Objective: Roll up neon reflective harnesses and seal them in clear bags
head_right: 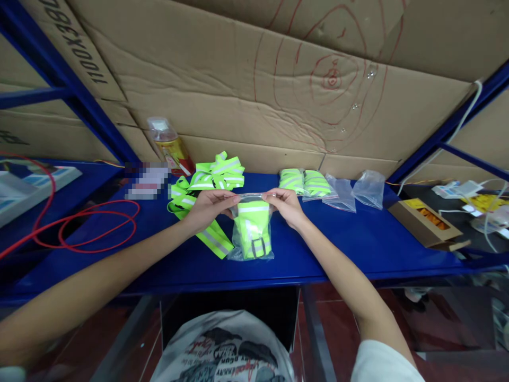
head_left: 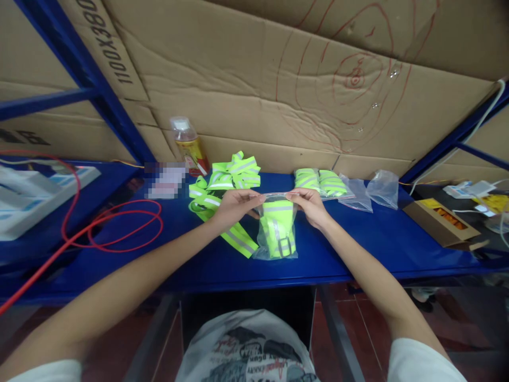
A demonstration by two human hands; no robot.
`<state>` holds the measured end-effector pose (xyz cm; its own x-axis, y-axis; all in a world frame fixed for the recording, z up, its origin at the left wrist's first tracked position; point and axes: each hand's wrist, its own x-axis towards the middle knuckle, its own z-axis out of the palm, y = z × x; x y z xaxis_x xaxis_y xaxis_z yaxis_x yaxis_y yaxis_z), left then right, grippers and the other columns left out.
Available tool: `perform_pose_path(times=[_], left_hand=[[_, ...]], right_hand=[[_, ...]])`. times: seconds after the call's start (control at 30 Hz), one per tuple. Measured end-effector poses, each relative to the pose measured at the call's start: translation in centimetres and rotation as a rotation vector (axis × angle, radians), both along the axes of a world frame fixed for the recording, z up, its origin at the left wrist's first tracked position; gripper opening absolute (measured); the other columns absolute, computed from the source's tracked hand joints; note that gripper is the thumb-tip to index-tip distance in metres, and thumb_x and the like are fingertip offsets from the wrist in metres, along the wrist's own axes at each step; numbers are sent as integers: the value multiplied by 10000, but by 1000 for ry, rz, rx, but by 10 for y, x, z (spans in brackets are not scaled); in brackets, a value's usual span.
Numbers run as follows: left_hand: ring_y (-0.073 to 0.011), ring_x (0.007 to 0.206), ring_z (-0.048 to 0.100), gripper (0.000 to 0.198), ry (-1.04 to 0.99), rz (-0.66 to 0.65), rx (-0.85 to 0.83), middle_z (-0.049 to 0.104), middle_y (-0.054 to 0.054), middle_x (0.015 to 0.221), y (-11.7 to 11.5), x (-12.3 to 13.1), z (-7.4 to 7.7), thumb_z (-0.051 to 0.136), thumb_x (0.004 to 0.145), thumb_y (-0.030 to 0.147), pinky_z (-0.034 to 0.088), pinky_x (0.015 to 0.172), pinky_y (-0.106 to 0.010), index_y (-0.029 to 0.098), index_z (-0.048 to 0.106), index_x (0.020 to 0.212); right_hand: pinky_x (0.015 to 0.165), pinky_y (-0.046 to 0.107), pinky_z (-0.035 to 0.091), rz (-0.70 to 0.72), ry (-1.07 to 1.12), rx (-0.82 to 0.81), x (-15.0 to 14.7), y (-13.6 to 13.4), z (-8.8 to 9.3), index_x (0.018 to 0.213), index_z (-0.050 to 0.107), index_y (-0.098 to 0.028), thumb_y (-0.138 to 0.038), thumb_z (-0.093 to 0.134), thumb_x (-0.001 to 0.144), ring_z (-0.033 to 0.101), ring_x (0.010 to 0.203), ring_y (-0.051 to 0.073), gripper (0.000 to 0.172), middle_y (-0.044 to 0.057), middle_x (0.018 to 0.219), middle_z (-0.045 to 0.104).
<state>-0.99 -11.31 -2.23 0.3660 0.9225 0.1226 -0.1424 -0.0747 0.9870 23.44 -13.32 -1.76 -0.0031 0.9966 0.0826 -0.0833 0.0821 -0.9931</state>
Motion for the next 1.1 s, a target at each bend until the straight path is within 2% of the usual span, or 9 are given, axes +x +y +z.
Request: perform_pose_path(times=[0.1,0.3,0.57,0.67,0.83,1.0,1.1], left_hand=[[-146,676,682,506,11,3,7,776,-46,761,-2,1,0,998,702,547,641,564,-250,110,842,903],[-150,620,681,505,44,-19,47,768,-45,719,-5,4,1,971,725,578,644,558,-276,118,819,869],[-151,607,658,508,61,-18,-12,745,-38,703,-5,4,2,983,710,563,621,534,-275,117,821,890],[-144,618,663,516,71,-26,-9,750,-35,723,-4,5,-1,983,714,573,608,528,-249,120,835,913],[-127,588,661,553,26,-2,73,740,-48,729,-2,7,-8,988,710,594,579,501,-225,99,809,877],[-115,564,653,523,43,-14,137,730,-36,723,-2,5,-9,961,766,590,563,509,-220,106,794,870],[-121,569,659,507,78,-14,139,728,-37,733,-1,2,-7,946,788,574,567,526,-232,101,793,885]], right_hand=[[576,265,488,29,-7,-25,-2,-2,-1,820,862,-202,-495,1006,608,617,622,139,390,13,725,763],[676,286,481,74,-58,105,-4,-4,1,740,860,-192,-479,1017,620,603,710,143,348,19,740,742],[630,283,483,113,-98,143,-2,-6,5,721,853,-188,-494,1017,640,602,690,143,356,31,729,728],[614,285,521,94,-73,65,-3,-6,2,764,873,-189,-497,1036,596,632,675,150,387,49,765,782],[520,253,502,55,-40,-134,-4,-2,-4,857,880,-142,-499,1061,539,636,582,135,511,67,740,798],[546,245,521,58,-13,-146,-3,-2,-4,828,863,-143,-524,1055,540,664,628,138,515,61,755,793],[583,257,520,89,-47,-57,-2,-3,-2,808,858,-152,-532,1039,585,652,660,140,476,48,762,778]])
